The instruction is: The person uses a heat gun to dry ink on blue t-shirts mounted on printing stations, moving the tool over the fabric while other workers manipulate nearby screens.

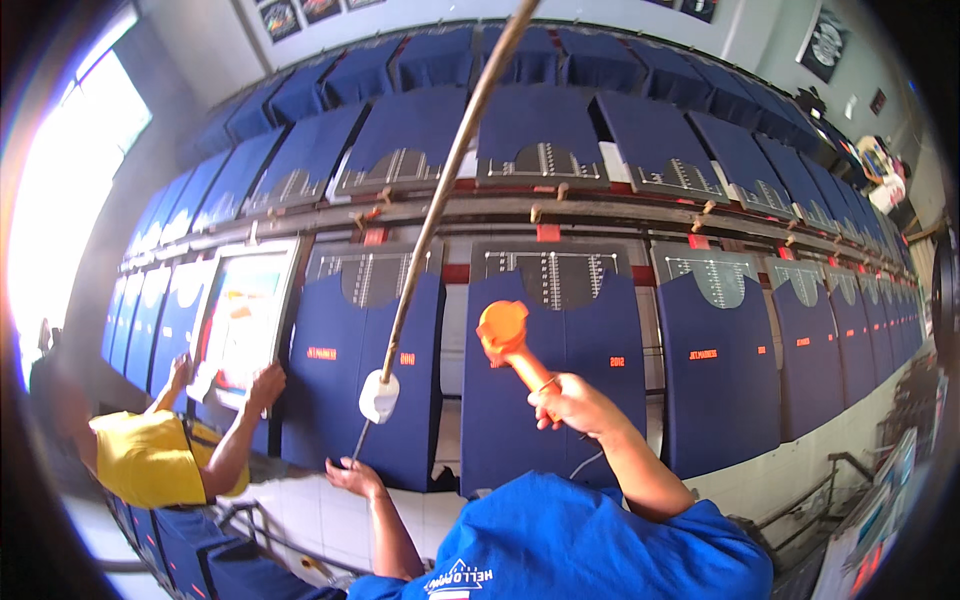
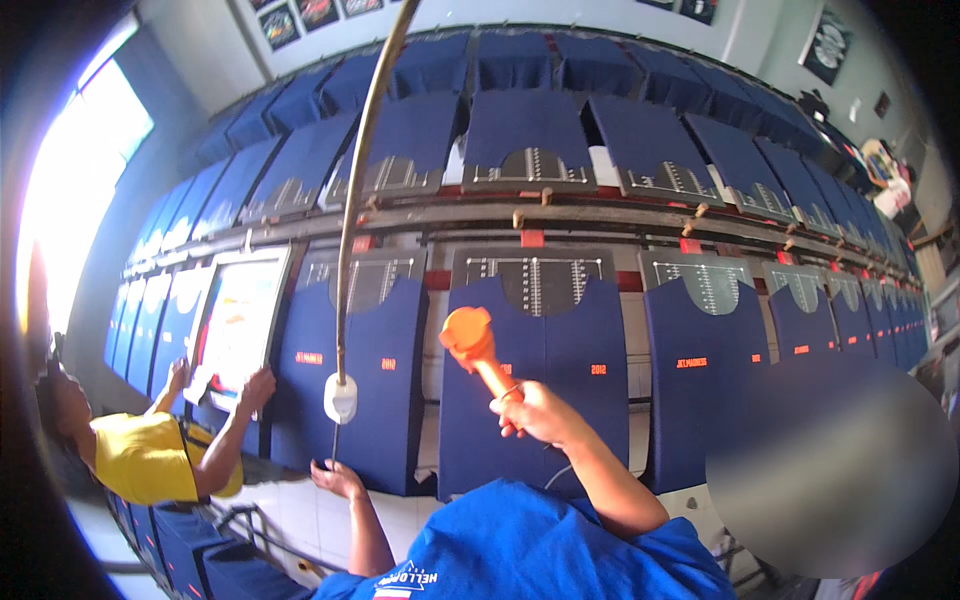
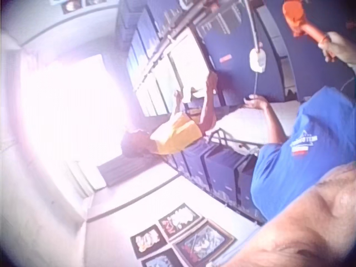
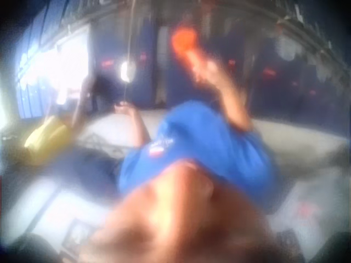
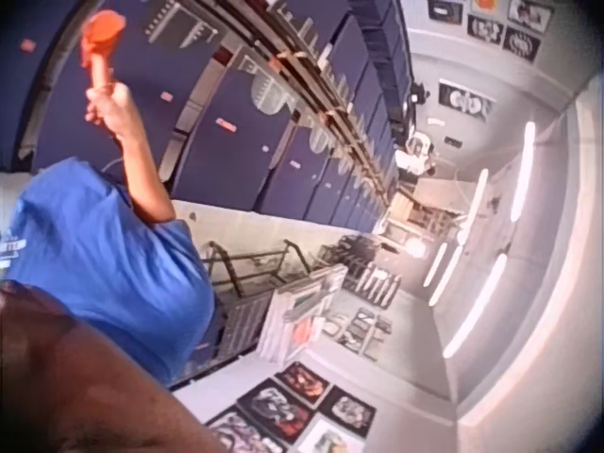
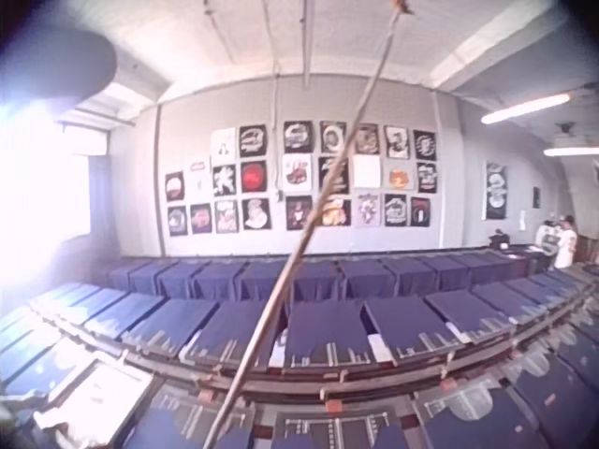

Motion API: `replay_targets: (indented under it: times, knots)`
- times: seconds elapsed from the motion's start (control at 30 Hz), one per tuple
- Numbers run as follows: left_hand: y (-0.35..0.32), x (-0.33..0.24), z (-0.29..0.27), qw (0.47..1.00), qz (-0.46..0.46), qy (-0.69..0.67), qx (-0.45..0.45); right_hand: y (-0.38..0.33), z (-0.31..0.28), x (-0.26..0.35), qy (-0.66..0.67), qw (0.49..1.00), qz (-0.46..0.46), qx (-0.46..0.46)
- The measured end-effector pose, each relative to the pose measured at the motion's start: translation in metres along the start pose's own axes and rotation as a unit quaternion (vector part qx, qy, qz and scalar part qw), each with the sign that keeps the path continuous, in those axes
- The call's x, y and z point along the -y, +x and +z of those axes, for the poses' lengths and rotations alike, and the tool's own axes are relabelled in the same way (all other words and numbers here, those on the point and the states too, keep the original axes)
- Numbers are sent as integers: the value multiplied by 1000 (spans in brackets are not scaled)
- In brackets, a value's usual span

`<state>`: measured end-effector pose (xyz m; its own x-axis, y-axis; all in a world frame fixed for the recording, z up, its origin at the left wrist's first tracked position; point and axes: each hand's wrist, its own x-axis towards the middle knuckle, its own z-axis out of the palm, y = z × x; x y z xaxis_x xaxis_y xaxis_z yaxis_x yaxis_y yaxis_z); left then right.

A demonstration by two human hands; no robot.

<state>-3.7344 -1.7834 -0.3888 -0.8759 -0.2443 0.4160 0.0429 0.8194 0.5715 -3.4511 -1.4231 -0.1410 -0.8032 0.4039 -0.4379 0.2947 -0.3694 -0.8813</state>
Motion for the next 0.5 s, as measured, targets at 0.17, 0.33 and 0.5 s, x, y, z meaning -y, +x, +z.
replay_targets:
  times: [0.17, 0.33, 0.5]
  knots:
    - [-2, -4, 11, 1000, 15, 7, -4, 22, 8, -14, 22, 999, -17, 42]
    - [1, 2, -1, 1000, -11, 19, 12, 13, 12, -10, 36, 997, -55, 40]
    - [-1, 12, 8, 996, -73, 47, 26, -32, -19, -26, 71, 996, -45, -14]
